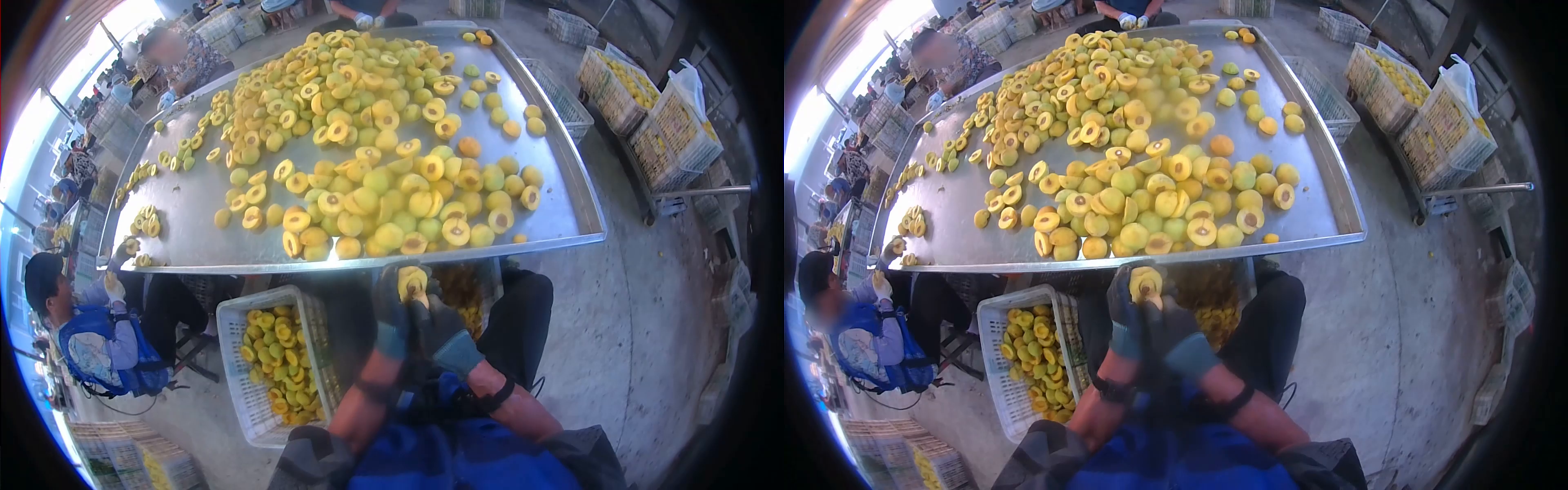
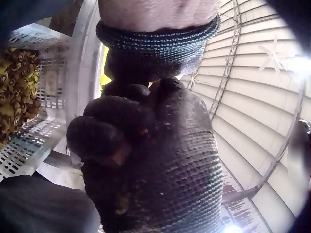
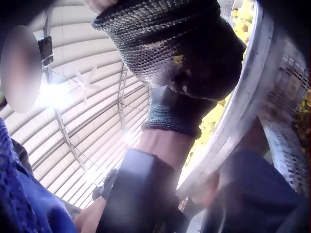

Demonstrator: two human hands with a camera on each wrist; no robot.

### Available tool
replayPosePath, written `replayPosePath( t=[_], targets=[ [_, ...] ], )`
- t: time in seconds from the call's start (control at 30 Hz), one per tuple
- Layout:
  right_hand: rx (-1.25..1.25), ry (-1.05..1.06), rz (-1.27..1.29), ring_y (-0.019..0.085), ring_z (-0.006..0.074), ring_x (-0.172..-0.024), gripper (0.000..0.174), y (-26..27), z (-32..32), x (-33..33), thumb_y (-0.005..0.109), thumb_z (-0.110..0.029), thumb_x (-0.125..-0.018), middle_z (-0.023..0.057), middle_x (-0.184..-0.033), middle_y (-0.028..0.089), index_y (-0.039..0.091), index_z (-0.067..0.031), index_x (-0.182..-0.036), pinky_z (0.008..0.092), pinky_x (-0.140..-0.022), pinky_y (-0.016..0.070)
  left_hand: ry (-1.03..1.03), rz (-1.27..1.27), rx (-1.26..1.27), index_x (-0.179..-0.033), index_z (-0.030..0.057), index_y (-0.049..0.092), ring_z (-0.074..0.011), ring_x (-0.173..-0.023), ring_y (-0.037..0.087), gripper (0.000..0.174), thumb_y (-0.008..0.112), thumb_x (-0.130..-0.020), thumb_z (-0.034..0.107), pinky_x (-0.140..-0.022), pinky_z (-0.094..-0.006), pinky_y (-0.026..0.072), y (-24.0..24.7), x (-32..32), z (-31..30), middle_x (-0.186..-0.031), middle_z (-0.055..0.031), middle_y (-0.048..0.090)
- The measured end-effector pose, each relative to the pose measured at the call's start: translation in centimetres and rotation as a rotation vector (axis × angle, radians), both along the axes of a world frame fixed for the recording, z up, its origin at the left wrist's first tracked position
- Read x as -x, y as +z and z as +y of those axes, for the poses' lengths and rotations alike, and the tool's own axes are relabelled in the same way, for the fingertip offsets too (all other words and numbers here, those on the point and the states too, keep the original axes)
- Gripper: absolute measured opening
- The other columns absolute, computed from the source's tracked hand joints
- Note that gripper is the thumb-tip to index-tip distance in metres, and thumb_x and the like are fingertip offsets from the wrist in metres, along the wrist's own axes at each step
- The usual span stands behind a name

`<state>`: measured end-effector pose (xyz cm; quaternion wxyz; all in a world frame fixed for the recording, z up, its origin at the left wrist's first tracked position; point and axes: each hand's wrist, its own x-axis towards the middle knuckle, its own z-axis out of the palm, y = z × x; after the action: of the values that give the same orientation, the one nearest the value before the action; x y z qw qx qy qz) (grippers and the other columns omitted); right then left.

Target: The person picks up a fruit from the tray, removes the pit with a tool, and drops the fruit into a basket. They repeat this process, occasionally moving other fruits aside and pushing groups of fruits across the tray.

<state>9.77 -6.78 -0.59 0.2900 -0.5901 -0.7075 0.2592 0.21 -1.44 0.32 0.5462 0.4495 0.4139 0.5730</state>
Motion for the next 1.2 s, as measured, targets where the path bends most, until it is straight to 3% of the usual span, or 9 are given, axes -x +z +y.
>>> replayPosePath(
  t=[0.23, 0.4, 0.5, 0.57, 0.77, 0.93, 0.97, 1.03, 1.2],
  targets=[
    [-0.028, -0.027, 0.19, 0.061, 0.0446, -0.083, 0.032, -0.2, 0.3, 0.3, 0.042, -0.024, -0.102, 0.029, -0.088, 0.061, 0.057, 0.0043, -0.102, 0.0478, -0.067, 0.0475, -0.084, -0.151, 0.041, -0.102, -0.0041, 0.063, -0.0236, -0.073, 0.068, 0.036, 0.04, -0.101, 0.024, -0.065, -0.0337, 0.0573, -0.5, 0.4, 0.8, -0.083, -0.0163, 0.068],
    [0.051, -0.093, 0.26, 0.06, 0.0446, -0.082, 0.035, -1.1, -0.5, 0.6, 0.042, -0.026, -0.103, 0.0281, -0.087, 0.06, 0.06, 0.0043, -0.102, 0.0434, -0.07, 0.0491, 0.11, 0.421, -0.439, -0.107, -0.0031, 0.061, -0.0256, -0.073, 0.067, 0.026, 0.052, -0.093, 0.016, -0.069, -0.035, 0.0556, -2.4, 1.1, 0.4, -0.089, -0.0155, 0.068],
    [-0.161, 0.015, 0.085, 0.062, 0.0341, -0.076, 0.037, -2.1, -0.4, 0.6, 0.041, -0.029, -0.105, 0.018, -0.082, 0.062, 0.062, 0.0011, -0.098, 0.0378, -0.067, 0.0489, 0.128, 0.516, -0.409, -0.109, -0.0024, 0.06, -0.0269, -0.072, 0.068, 0.027, 0.057, -0.09, 0.016, -0.072, -0.0361, 0.0547, -3.4, 1.7, 0.1, -0.089, -0.0151, 0.069],
    [0.282, -0.042, 0.429, 0.061, 0.0233, -0.072, 0.036, -0.7, -0.6, 0.5, 0.04, -0.03, -0.105, 0.0102, -0.08, 0.062, 0.062, -0.0006, -0.1, 0.0333, -0.061, 0.0473, 0.043, 0.453, -0.254, -0.108, -0.0018, 0.062, -0.0267, -0.072, 0.068, 0.029, 0.055, -0.092, 0.021, -0.071, -0.0361, 0.0547, -3.4, 2.1, 0.8, -0.088, -0.0148, 0.07],
    [0.215, 0.161, 0.419, 0.061, 0.0438, -0.078, 0.031, -1.2, -0.9, -0.6, 0.047, -0.016, -0.095, 0.0233, -0.089, 0.063, 0.05, 0.0034, -0.119, 0.0477, -0.066, 0.0492, -0.081, 0.339, -0.206, -0.093, 0.0018, 0.07, -0.0183, -0.065, 0.067, 0.045, 0.035, -0.104, 0.027, -0.067, -0.0306, 0.0558, -2.2, 2.1, 1.6, -0.077, -0.0087, 0.072],
    [0.413, 0.044, 0.777, 0.048, 0.0079, -0.054, 0.033, 1.1, -1.1, -0.5, 0.043, -0.038, -0.105, -0.002, -0.069, 0.053, 0.059, -0.01, -0.097, 0.0243, -0.044, 0.0376, -0.248, 0.145, -0.094, -0.088, -0.0021, 0.072, -0.0174, -0.065, 0.067, 0.047, 0.041, -0.104, 0.03, -0.066, -0.0293, 0.055, -5.5, 3.1, 3.1, -0.074, -0.0099, 0.071],
    [0.132, 0.093, 0.653, 0.046, 0.0077, -0.05, 0.032, -1.1, -1.0, 0.0, 0.043, -0.039, -0.104, -0.0028, -0.067, 0.051, 0.058, -0.0112, -0.097, 0.0237, -0.042, 0.0356, -0.375, -0.098, 0.126, -0.087, -0.0027, 0.072, -0.0172, -0.065, 0.067, 0.047, 0.042, -0.103, 0.03, -0.066, -0.029, 0.0548, -3.5, 3.0, 2.8, -0.073, -0.0101, 0.071],
    [0.164, 0.09, 0.755, 0.04, 0.0068, -0.044, 0.032, -0.9, -0.7, 0.0, 0.045, -0.042, -0.103, -0.0047, -0.062, 0.046, 0.056, -0.0132, -0.095, 0.0225, -0.038, 0.0308, -0.355, -0.056, 0.087, -0.086, -0.0036, 0.072, -0.0172, -0.066, 0.067, 0.045, 0.047, -0.103, 0.029, -0.063, -0.0281, 0.0535, -2.5, 2.8, 2.4, -0.074, -0.0096, 0.071],
    [1.08, 0.003, 1.529, 0.029, 0.0033, -0.04, 0.035, 1.8, -1.7, -1.8, 0.048, -0.049, -0.101, -0.0082, -0.058, 0.035, 0.053, -0.0161, -0.091, 0.0189, -0.036, 0.0233, -0.296, 0.047, 0.126, -0.091, -0.0048, 0.071, -0.0187, -0.071, 0.068, 0.043, 0.048, -0.102, 0.03, -0.067, -0.0301, 0.0537, -2.4, 2.6, 2.7, -0.079, -0.0092, 0.072]
  ],
)
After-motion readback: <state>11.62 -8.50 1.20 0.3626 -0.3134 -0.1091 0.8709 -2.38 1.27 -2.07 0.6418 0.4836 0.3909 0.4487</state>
